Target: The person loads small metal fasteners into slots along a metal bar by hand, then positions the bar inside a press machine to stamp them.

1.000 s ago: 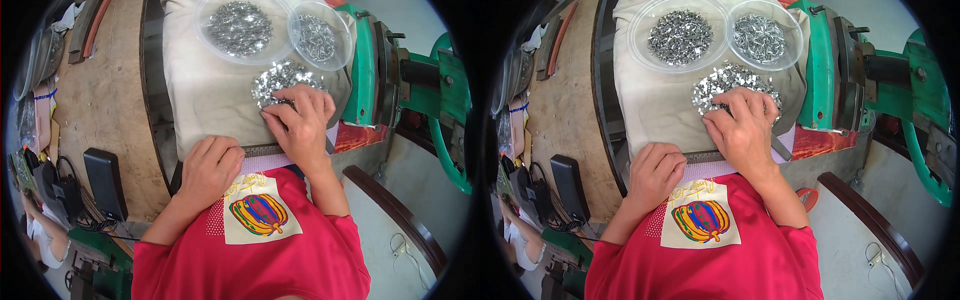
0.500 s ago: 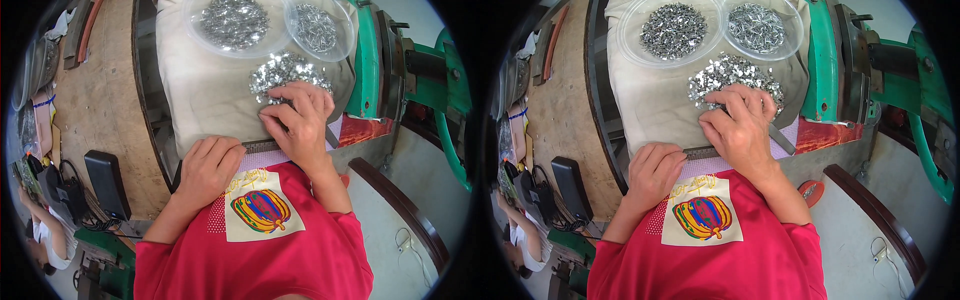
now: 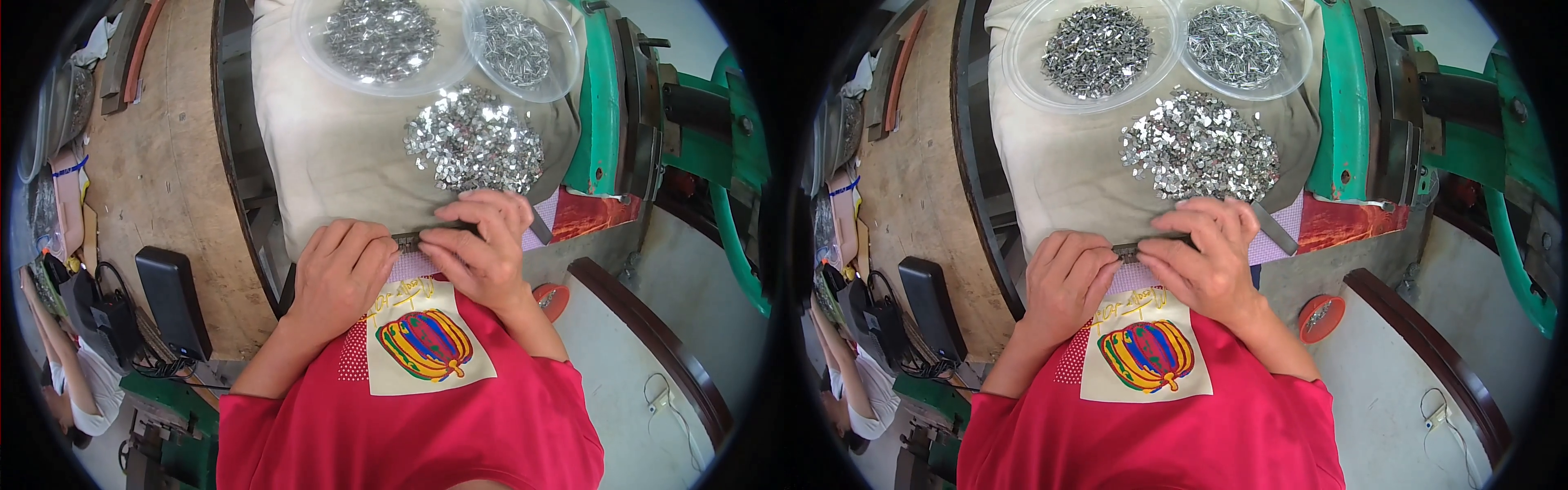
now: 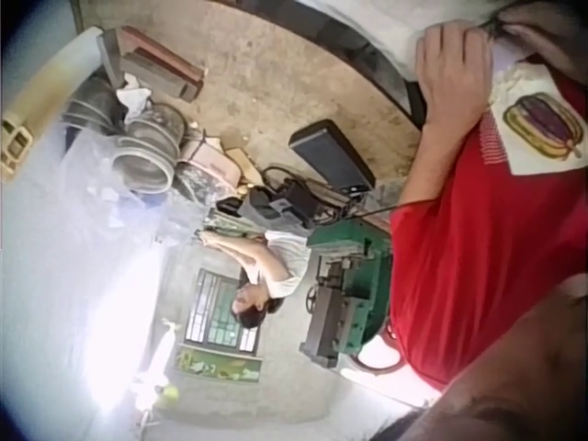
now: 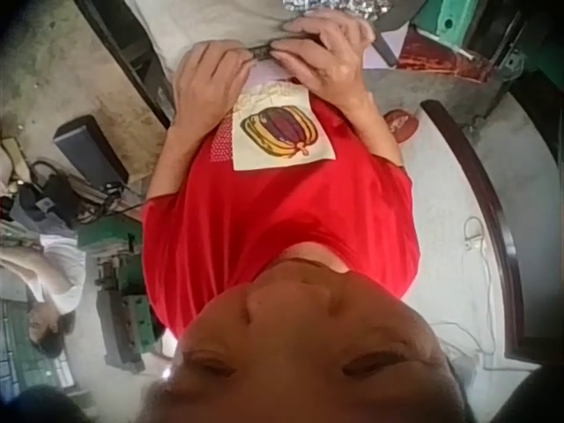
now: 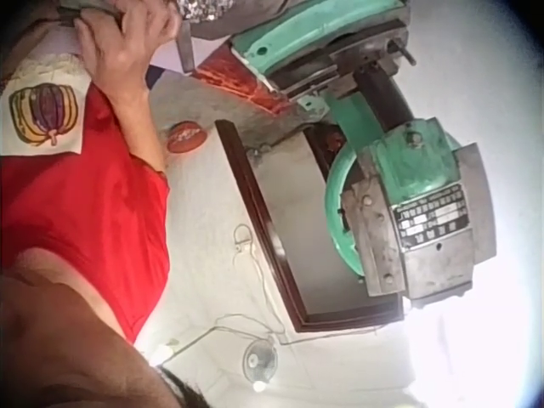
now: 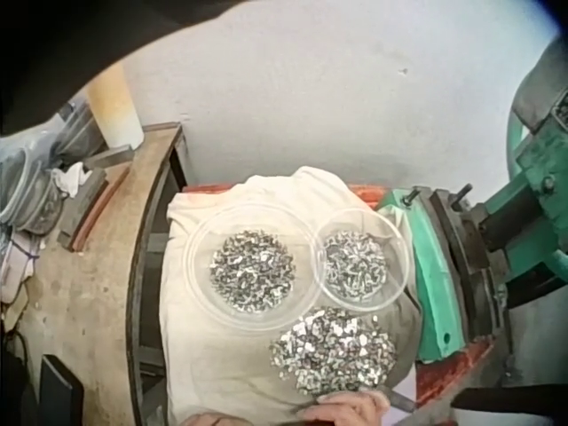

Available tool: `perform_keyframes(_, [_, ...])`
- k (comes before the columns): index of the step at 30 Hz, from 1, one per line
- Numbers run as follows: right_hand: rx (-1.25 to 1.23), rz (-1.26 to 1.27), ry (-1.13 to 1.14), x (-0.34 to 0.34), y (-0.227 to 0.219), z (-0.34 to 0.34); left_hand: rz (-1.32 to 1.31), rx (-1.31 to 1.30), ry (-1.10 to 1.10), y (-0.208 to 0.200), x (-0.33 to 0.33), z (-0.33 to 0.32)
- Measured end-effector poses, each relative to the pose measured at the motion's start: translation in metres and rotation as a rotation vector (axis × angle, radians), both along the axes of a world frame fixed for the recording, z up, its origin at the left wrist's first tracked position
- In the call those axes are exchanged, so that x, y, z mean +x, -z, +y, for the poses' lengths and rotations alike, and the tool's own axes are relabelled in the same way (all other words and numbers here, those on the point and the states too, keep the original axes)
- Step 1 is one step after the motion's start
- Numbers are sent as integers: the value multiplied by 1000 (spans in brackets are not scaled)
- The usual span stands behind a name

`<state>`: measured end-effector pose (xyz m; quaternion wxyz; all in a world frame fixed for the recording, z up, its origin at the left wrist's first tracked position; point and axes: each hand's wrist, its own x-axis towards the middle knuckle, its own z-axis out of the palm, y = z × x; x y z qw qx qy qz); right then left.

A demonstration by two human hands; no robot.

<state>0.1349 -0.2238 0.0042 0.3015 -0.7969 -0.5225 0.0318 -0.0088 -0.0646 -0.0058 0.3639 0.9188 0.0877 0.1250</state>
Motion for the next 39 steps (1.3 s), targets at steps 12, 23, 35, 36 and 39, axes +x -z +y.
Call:
perform_keyframes(12, [6,-245,-3,43,9,46,101,41,50,-8,2,2])
perform_keyframes(23, [12,27,-2,11,0,4,59,-112,7,-7,9,7])
perform_keyframes(35, [23,-115,101,23,3,17,55,-142,-22,-5,8,6])
perform_keyframes(36, [17,-137,119,28,7,22,55,-141,-22,-6,8,6])
perform_keyframes(39, [1,-200,105,37,10,37,60,-154,-39,-10,14,11])
